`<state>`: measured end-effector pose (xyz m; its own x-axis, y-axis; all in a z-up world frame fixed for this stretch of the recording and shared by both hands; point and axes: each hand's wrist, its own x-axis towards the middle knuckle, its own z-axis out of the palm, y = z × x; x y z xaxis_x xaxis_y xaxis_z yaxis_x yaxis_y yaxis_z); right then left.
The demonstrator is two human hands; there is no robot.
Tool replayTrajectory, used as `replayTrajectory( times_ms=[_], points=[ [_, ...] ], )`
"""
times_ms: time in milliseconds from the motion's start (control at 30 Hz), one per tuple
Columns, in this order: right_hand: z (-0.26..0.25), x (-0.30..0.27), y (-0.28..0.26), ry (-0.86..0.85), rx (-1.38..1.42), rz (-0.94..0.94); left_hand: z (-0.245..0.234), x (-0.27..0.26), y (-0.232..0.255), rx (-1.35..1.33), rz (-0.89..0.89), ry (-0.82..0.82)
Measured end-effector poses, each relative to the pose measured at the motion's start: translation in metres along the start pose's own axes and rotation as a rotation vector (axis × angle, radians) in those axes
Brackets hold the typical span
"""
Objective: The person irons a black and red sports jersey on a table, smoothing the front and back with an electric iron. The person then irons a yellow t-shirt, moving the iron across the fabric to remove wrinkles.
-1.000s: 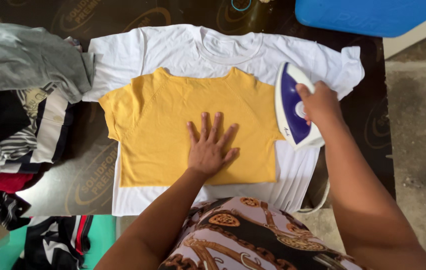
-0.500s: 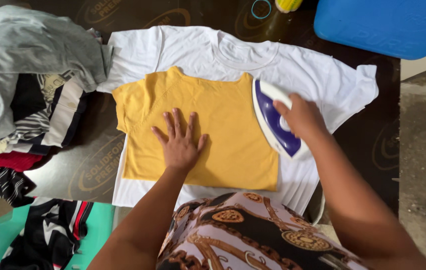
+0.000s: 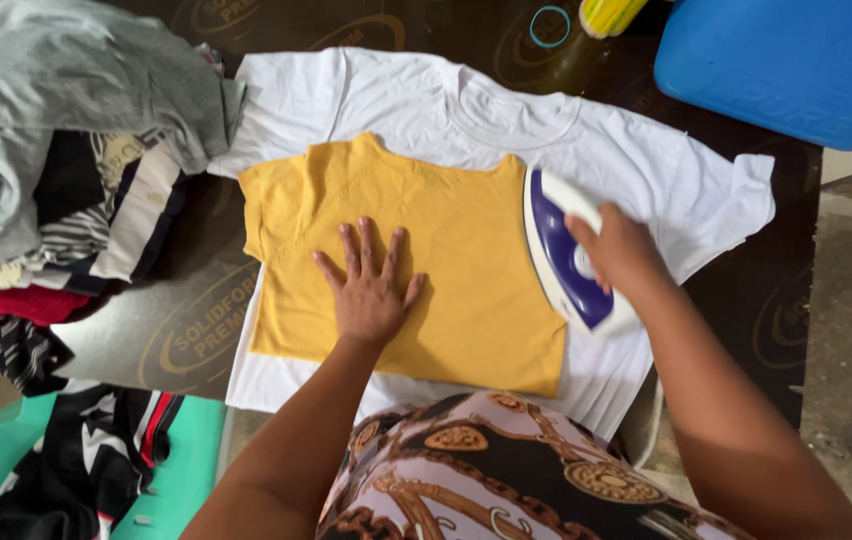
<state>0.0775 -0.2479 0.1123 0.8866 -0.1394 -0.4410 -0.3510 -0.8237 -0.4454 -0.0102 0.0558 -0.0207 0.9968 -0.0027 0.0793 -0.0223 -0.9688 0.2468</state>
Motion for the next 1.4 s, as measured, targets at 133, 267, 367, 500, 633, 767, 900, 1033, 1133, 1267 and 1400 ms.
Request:
replayTrajectory(
  times_ms=[133, 267, 367, 500, 633, 767, 900, 1033, 1133, 1267, 1400],
  points=[
    [-0.001, 0.032, -0.014, 0.03, 0.022, 0.006, 0.0, -0.001, 0.001, 0.0, 0.001, -0.011],
    [0.005, 0.012, -0.01, -0.038, -0.038, 0.001, -0.004, -0.001, 0.002, 0.002, -0.001, -0.015],
    [0.017, -0.029, 0.007, -0.071, -0.023, -0.006, -0.005, 0.0, 0.002, -0.005, -0.005, -0.022],
    [0.025, -0.048, 0.007, -0.065, -0.041, 0.001, -0.003, 0.0, 0.002, -0.005, -0.008, -0.029],
    [0.019, -0.022, -0.022, -0.028, 0.018, -0.065, -0.005, 0.001, 0.002, 0.007, -0.011, -0.037],
    [0.021, 0.006, -0.041, -0.014, -0.04, -0.048, -0.004, -0.001, 0.002, 0.004, -0.009, -0.036],
    [0.033, -0.01, -0.03, -0.097, -0.082, -0.062, -0.003, 0.0, 0.002, 0.004, -0.003, -0.027],
    [0.063, -0.067, -0.002, -0.081, -0.168, -0.177, -0.002, 0.0, 0.001, 0.001, -0.007, -0.034],
    [0.073, -0.08, 0.004, 0.031, -0.275, -0.307, -0.002, -0.005, -0.002, -0.021, 0.0, -0.005],
    [0.068, -0.05, -0.022, 0.074, -0.265, -0.264, -0.008, -0.018, -0.02, 0.003, -0.027, -0.014],
    [0.064, -0.026, -0.061, -0.005, -0.118, -0.065, -0.016, -0.034, -0.044, 0.028, -0.054, -0.011]
  ],
)
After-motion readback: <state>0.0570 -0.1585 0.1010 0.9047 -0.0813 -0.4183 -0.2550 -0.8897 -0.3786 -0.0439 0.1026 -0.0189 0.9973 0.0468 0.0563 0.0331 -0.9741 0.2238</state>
